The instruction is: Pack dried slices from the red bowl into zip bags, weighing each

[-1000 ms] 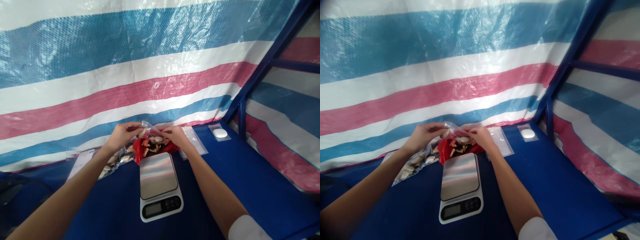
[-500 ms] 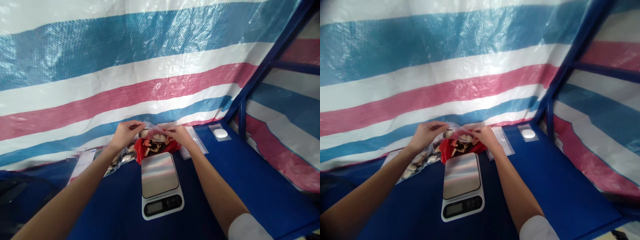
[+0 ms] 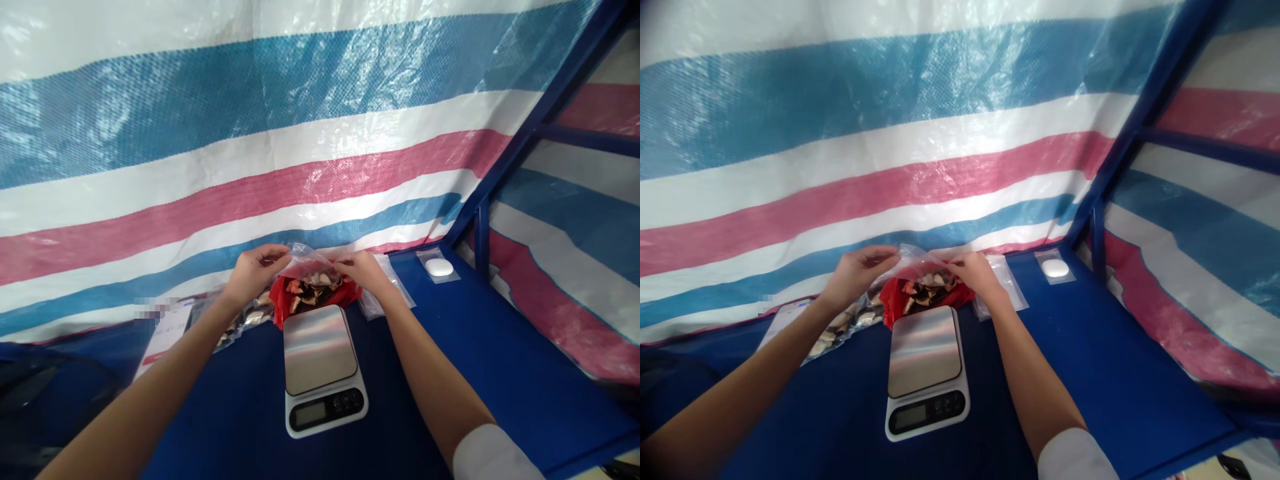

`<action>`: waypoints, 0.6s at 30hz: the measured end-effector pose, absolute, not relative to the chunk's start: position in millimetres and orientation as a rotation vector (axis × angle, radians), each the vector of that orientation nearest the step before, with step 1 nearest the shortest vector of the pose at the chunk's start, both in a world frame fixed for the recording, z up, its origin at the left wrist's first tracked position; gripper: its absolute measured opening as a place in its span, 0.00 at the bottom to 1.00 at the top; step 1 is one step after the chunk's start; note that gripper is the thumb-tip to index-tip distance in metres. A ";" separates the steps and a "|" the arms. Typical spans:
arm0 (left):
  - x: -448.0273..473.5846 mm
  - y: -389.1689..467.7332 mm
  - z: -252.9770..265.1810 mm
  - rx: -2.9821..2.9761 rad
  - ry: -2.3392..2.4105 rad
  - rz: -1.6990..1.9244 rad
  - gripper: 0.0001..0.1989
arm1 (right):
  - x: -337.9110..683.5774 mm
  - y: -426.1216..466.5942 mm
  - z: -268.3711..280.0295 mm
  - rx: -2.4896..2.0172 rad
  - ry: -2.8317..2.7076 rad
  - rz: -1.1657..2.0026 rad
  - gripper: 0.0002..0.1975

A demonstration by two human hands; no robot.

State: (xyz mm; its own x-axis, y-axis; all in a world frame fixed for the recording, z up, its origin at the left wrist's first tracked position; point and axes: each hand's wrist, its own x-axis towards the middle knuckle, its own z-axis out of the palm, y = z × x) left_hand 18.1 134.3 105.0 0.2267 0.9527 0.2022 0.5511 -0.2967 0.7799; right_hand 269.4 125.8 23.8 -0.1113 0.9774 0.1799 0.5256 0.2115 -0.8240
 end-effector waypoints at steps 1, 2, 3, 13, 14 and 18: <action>16.0 134.6 103.4 1.932 1.399 0.909 0.20 | 269.8 125.6 24.5 -1.417 -1.757 0.758 0.12; 14.3 134.8 102.3 1.933 1.420 0.892 0.20 | 270.0 125.7 24.7 -1.420 -1.768 0.745 0.12; 12.9 135.1 101.7 1.943 1.436 0.873 0.19 | 270.1 126.0 24.5 -1.420 -1.777 0.730 0.12; 10.1 137.8 110.0 2.022 1.475 0.936 0.15 | 257.9 124.9 23.0 -1.441 -1.759 0.677 0.14; 9.0 138.3 111.1 2.032 1.475 0.941 0.15 | 256.0 124.1 24.2 -1.434 -1.763 0.668 0.14; 3.9 139.2 116.5 2.073 1.455 0.966 0.16 | 249.4 121.5 29.3 -1.431 -1.794 0.629 0.14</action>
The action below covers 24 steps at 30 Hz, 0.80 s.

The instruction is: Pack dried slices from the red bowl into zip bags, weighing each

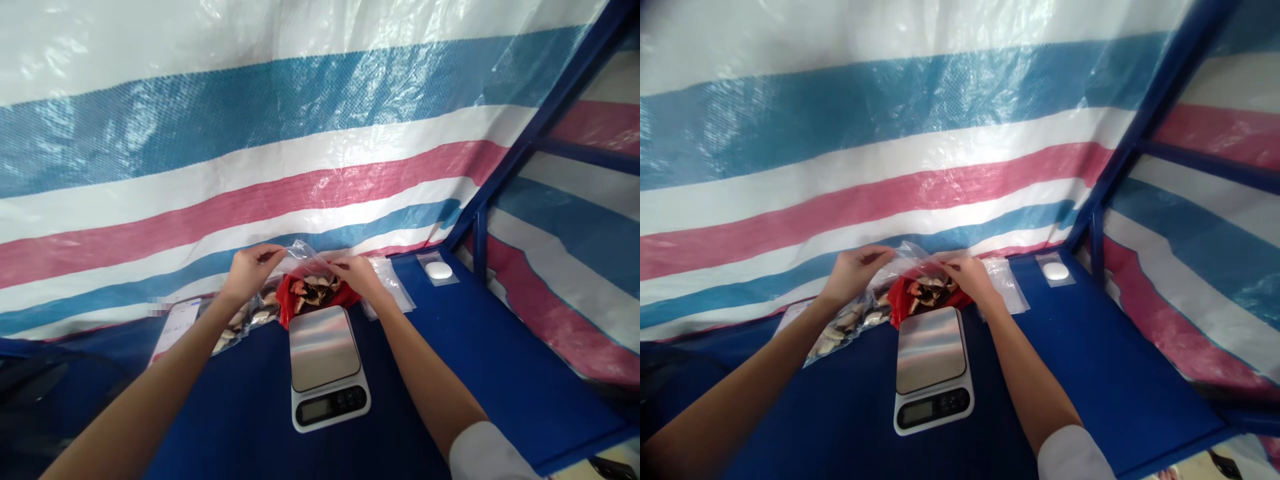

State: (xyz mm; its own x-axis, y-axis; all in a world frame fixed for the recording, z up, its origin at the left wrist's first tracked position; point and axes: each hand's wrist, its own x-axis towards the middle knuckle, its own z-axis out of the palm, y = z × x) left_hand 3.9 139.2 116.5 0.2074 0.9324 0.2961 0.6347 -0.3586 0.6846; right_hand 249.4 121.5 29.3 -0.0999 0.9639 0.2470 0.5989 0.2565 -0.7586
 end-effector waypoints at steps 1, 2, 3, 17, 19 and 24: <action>2.8 139.2 118.3 2.081 1.446 0.976 0.16 | 248.0 121.2 30.3 -1.428 -1.807 0.616 0.14; 1.8 139.2 120.2 2.087 1.435 0.987 0.16 | 246.6 121.0 31.1 -1.425 -1.820 0.605 0.14; 0.9 139.1 122.0 2.093 1.424 1.000 0.16 | 245.1 121.0 31.8 -1.423 -1.832 0.598 0.14; -10.2 139.6 116.1 2.112 1.463 0.867 0.16 | 235.7 127.1 18.0 -1.477 -1.903 0.527 0.10; -10.5 139.8 116.1 2.126 1.472 0.874 0.16 | 236.9 125.9 19.8 -1.456 -1.878 0.552 0.10; -8.2 139.8 119.5 2.157 1.462 0.904 0.16 | 244.2 122.5 27.4 -1.427 -1.800 0.651 0.12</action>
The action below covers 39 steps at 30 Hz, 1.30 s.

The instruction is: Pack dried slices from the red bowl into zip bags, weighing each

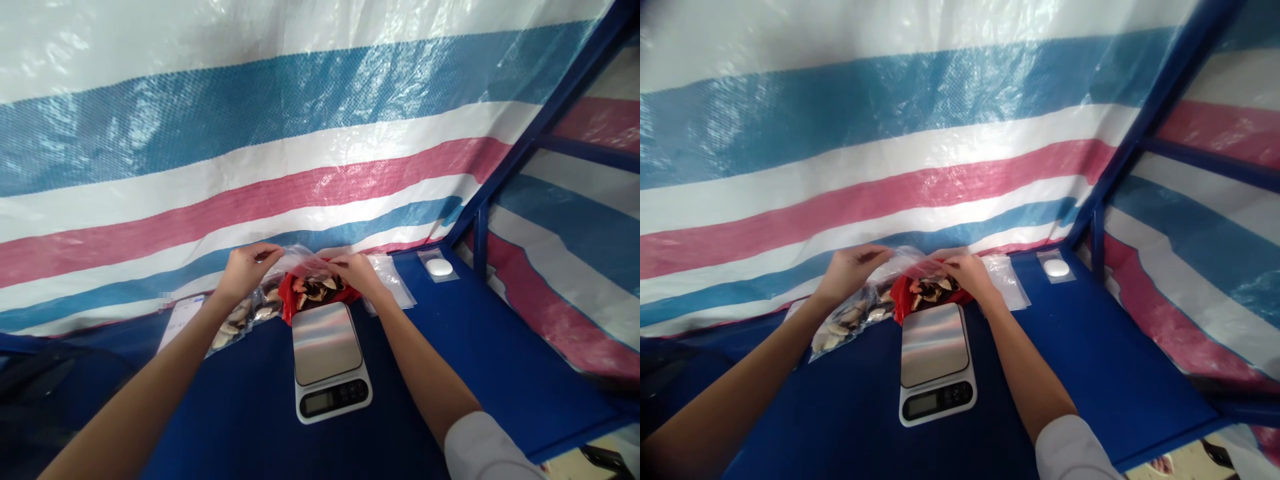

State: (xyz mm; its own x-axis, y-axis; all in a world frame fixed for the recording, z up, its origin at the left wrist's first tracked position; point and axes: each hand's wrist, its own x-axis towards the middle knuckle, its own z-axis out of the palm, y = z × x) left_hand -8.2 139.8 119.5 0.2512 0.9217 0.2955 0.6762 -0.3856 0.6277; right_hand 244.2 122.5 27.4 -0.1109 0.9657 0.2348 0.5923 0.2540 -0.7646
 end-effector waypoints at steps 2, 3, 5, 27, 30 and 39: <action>-7.6 140.5 120.1 2.165 1.446 0.908 0.16 | 248.1 123.1 27.3 -1.410 -1.766 0.673 0.12; -7.7 141.1 119.9 2.170 1.437 0.909 0.16 | 250.0 123.9 26.3 -1.393 -1.756 0.677 0.11; -8.4 142.5 119.1 2.182 1.416 0.894 0.15 | 253.6 126.3 23.1 -1.358 -1.746 0.679 0.10; -14.1 142.3 120.2 2.121 1.415 0.868 0.14 | 252.7 125.3 18.5 -1.241 -1.622 1.012 0.13; -14.8 141.0 120.5 2.090 1.434 0.890 0.14 | 255.1 125.4 17.7 -1.206 -1.533 1.078 0.13; -25.7 129.0 118.1 1.915 1.458 0.977 0.18 | 241.0 120.6 20.0 -1.124 -1.371 1.175 0.18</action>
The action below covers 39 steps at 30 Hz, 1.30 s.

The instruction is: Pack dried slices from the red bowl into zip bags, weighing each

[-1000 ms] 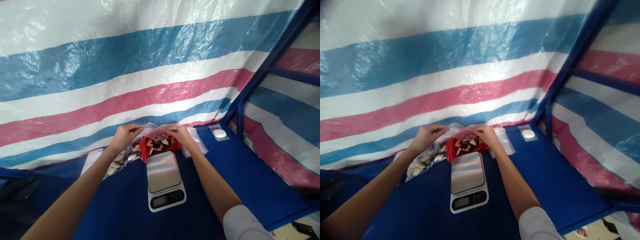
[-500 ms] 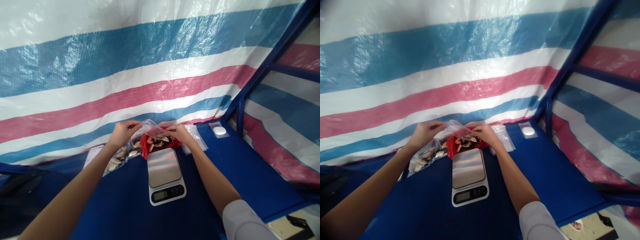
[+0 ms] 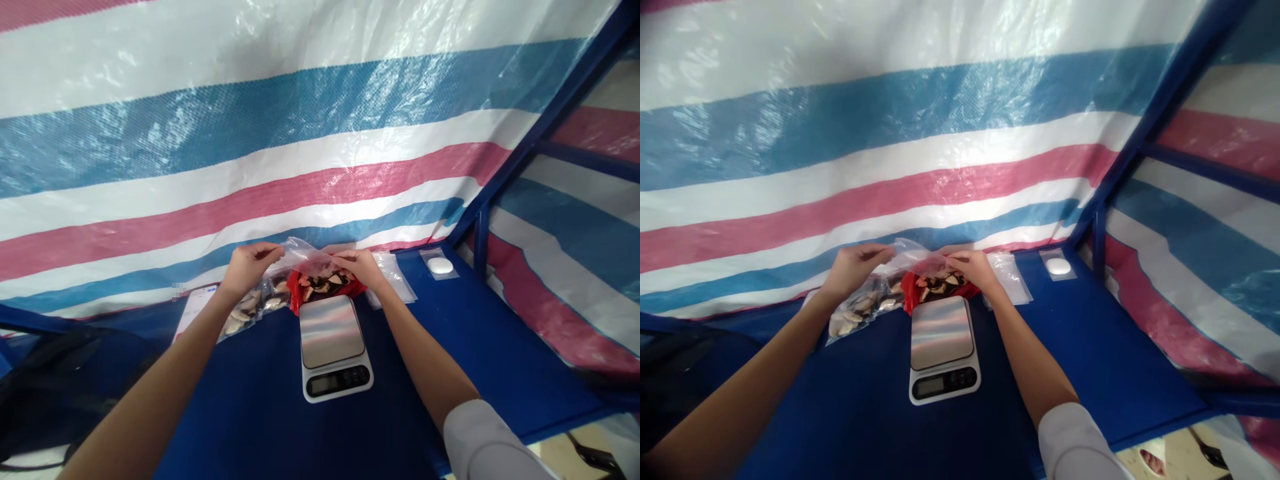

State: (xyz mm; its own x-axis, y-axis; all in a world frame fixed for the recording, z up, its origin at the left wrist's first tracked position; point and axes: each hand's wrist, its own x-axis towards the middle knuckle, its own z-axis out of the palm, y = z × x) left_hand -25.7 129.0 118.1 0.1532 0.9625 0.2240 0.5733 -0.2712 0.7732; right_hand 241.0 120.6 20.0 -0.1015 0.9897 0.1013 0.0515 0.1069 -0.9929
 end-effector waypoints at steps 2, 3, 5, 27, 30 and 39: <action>-27.3 125.4 120.2 1.864 1.432 1.005 0.21 | 236.4 119.8 24.4 -1.104 -1.392 1.154 0.17; -27.4 123.4 121.9 1.847 1.418 1.007 0.22 | 234.9 119.5 27.4 -1.100 -1.407 1.135 0.17; -26.2 119.0 126.3 1.834 1.401 0.982 0.24 | 233.7 118.5 34.5 -1.085 -1.445 1.085 0.15; 28.7 32.7 46.4 0.901 1.033 1.335 0.20 | 255.0 37.0 23.1 -1.094 -1.216 1.091 0.19; 23.1 25.6 41.1 0.888 1.046 1.339 0.21 | 261.0 31.7 22.5 -1.115 -1.187 1.156 0.21; -2.9 31.3 75.3 1.698 1.308 1.088 0.17 | 267.9 23.6 35.7 -1.138 -1.450 1.110 0.19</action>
State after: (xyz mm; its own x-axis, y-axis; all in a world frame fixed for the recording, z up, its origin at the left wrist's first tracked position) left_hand -2.9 31.3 75.3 0.1287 0.9733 0.1899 0.3641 -0.2245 0.9039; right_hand 267.9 23.6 35.7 -0.1155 0.9833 0.1410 0.1204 0.1547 -0.9806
